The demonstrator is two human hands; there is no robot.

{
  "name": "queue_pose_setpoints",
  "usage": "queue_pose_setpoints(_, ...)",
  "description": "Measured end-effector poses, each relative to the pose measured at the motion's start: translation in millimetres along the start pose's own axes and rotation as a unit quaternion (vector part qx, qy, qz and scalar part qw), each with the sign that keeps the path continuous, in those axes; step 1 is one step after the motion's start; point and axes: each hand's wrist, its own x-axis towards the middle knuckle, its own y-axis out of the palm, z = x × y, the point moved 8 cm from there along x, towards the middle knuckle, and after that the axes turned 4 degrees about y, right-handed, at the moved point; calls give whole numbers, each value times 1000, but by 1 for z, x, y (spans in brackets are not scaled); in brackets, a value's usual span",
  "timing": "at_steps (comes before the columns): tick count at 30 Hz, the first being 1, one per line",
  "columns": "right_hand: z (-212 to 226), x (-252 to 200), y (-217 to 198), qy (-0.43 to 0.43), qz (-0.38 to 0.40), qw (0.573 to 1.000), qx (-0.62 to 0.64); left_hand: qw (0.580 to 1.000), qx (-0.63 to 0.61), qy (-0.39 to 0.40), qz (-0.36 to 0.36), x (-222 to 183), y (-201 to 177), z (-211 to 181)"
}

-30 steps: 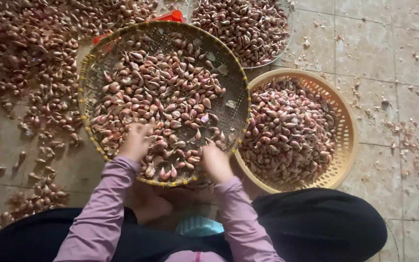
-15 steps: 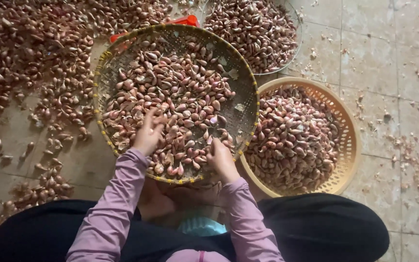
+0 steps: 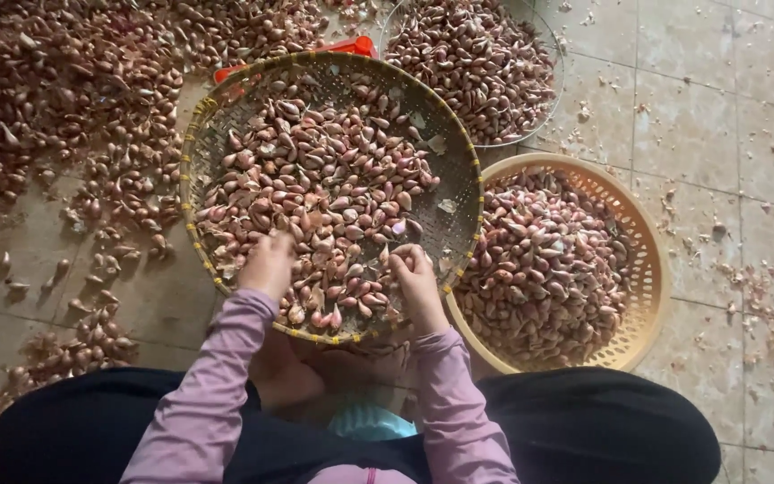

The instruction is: Sorting shallots by hand in a large woven basket to remove debris and low-quality cloves, followed by sifting the basket.

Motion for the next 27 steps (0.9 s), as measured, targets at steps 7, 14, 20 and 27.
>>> queue_pose_setpoints(7, -24, 2, 22, 150, 68, 962, 219, 865, 430, 256, -16, 107, 146, 133)
queue_pose_setpoints(14, -14, 1, 22, 110, 67, 955, 268, 944, -189, 221, 156, 65, 101, 66)
queue_pose_setpoints(20, -21, -7, 40, 244, 107, 927, 265, 864, -460, 89, 182, 62, 100, 59)
queue_pose_setpoints(27, -19, -16, 65, 198, 173, 910, 320, 856, -457, 110, 216, 32, 93, 31)
